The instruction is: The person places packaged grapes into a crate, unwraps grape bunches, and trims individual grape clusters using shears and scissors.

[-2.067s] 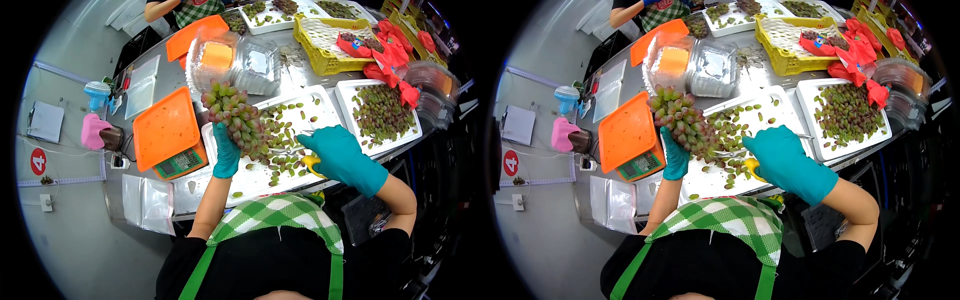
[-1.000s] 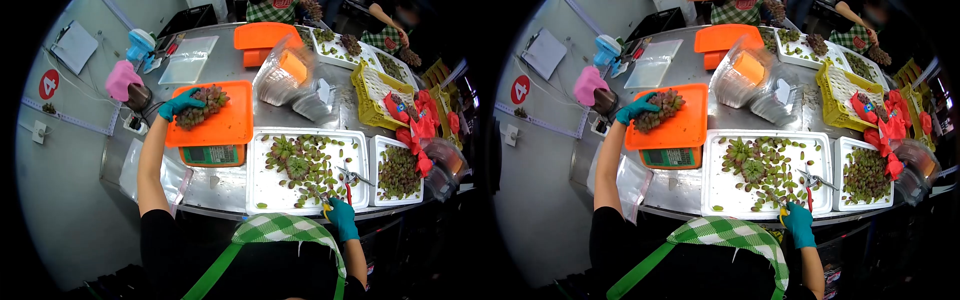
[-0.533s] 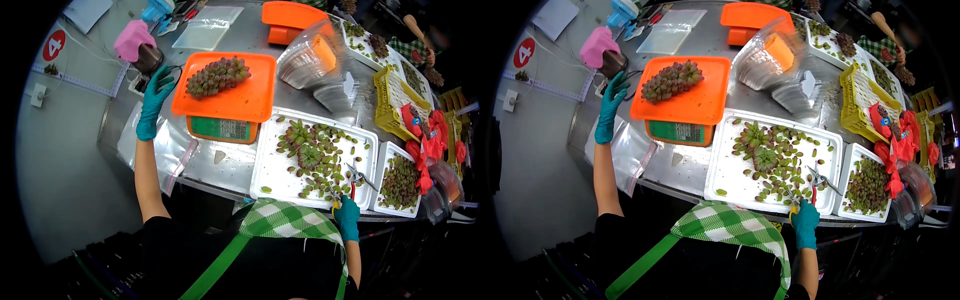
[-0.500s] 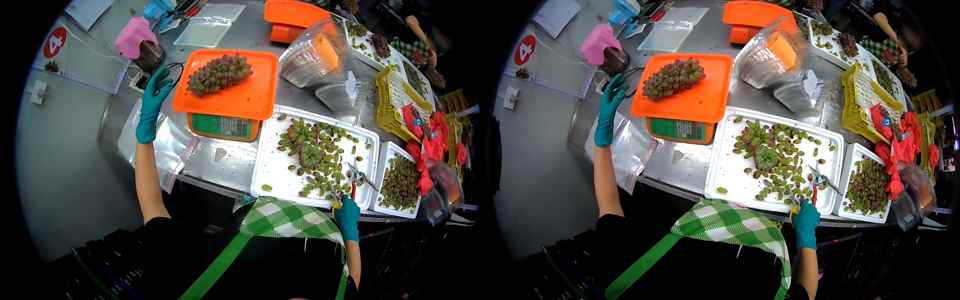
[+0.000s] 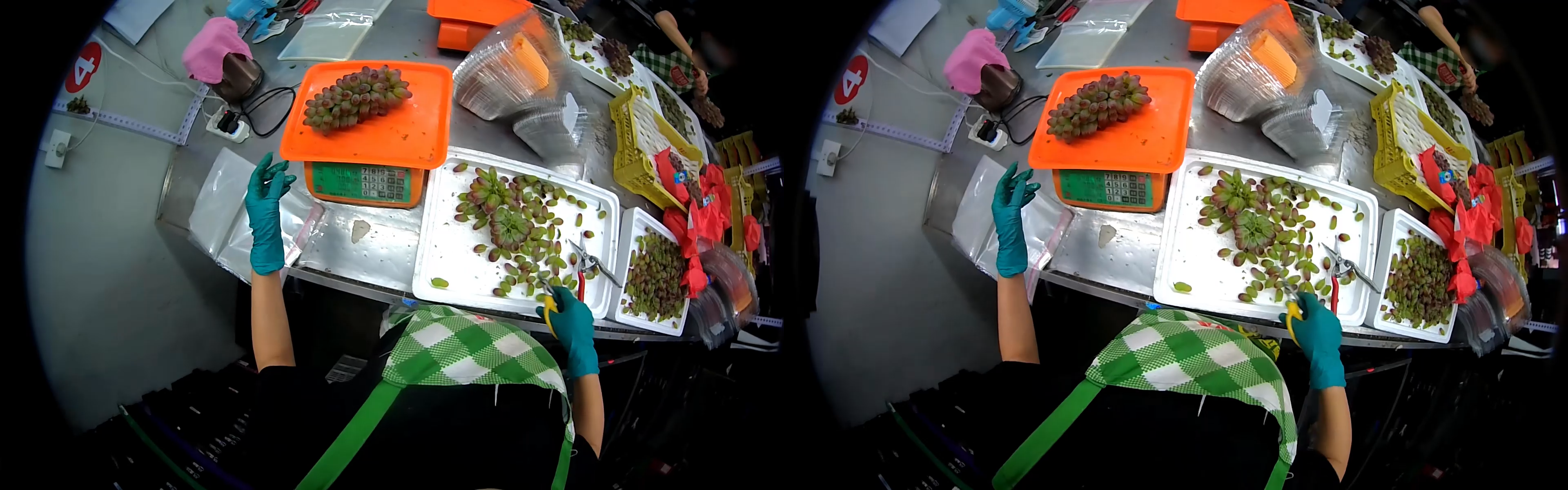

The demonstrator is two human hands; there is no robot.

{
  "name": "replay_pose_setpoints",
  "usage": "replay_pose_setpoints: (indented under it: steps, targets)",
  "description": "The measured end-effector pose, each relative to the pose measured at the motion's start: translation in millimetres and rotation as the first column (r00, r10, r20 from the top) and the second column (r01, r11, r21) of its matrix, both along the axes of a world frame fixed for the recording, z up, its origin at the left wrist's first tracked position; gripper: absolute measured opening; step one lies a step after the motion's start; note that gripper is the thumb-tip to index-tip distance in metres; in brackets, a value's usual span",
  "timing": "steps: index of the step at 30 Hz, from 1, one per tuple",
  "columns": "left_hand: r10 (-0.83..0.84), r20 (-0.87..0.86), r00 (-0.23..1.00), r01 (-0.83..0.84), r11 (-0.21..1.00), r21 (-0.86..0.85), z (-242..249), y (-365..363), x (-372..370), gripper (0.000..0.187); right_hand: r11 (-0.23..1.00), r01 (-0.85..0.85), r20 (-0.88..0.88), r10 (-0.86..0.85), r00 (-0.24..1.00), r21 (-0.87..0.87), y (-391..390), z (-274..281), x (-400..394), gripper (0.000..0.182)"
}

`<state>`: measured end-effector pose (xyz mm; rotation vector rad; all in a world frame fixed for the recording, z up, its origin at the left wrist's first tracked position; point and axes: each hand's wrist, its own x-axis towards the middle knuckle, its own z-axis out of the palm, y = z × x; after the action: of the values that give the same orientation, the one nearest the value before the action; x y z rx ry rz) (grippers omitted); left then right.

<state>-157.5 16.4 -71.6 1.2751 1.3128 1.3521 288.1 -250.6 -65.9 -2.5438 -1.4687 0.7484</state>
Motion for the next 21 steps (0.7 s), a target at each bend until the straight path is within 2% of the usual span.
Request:
replay_pose_setpoints:
  steps: [2, 4, 6, 8, 10, 11, 15, 16, 18, 19, 20, 21]
  targets:
    - [-0.022, -0.025, 0.999, 0.023, 1.0, 0.019, -2.2, 1.3, 4.3, 0.04, 0.996, -0.042, -0.046, 0.046, 0.998, 0.072, 8.0, -8.7, -12.7, 0.042]
    - [-0.076, -0.046, 0.996, 0.077, 0.997, 0.029, -4.9, -0.4, 6.4, 0.04, 0.996, -0.067, -0.068, 0.07, 0.995, 0.054, 22.2, -16.5, -27.5, 0.044]
    - [-0.093, -0.042, 0.995, 0.093, 0.996, -0.012, 3.1, -6.0, 14.5, 0.039, 0.987, -0.067, -0.094, 0.082, 0.992, 0.148, 34.3, -30.7, -46.1, 0.045]
    - [-0.102, -0.058, 0.993, 0.101, 0.995, -0.022, 9.2, -11.0, 16.9, 0.038, 0.989, -0.076, -0.181, 0.098, 0.979, 0.127, 49.2, -32.5, -63.1, 0.047]
    - [-0.113, -0.074, 0.991, 0.112, 0.993, -0.024, 9.8, -7.7, 12.5, 0.038, 0.994, -0.092, -0.162, 0.102, 0.981, 0.064, 60.6, -43.1, -73.9, 0.047]
    - [-0.119, -0.094, 0.988, 0.117, 0.993, -0.026, 8.9, -4.6, 7.6, 0.038, 0.991, -0.101, -0.141, 0.113, 0.984, 0.093, 63.0, -51.2, -77.7, 0.043]
    - [-0.135, -0.074, 0.988, 0.135, 0.991, 0.001, 20.7, 4.1, 13.7, 0.039, 0.996, -0.041, -0.271, 0.059, 0.961, 0.074, 72.9, -55.7, -97.6, 0.037]
    - [-0.143, -0.071, 0.987, 0.144, 0.989, 0.014, 24.0, 11.7, 14.6, 0.039, 0.999, -0.052, -0.306, 0.05, 0.951, 0.004, 78.9, -45.5, -101.5, 0.039]
    - [-0.197, -0.147, 0.969, 0.211, 0.974, 0.087, 25.5, 32.9, 21.6, 0.041, 0.995, 0.029, -0.502, 0.021, 0.864, 0.092, 82.4, -57.7, -104.7, 0.044]
    - [-0.221, -0.182, 0.958, 0.246, 0.961, 0.127, 27.8, 44.5, 28.1, 0.043, 0.996, 0.052, -0.595, 0.001, 0.804, 0.072, 89.8, -47.6, -106.2, 0.05]
    - [-0.247, -0.216, 0.945, 0.284, 0.945, 0.164, 29.2, 56.6, 35.6, 0.045, 0.998, 0.046, -0.707, 0.001, 0.707, 0.048, 98.1, -42.4, -106.4, 0.045]
    - [-0.237, -0.339, 0.91, 0.33, 0.91, 0.25, 35.0, 67.1, 48.4, 0.047, 0.997, 0.076, -0.835, -0.017, 0.55, 0.029, 107.8, -28.9, -107.2, 0.042]
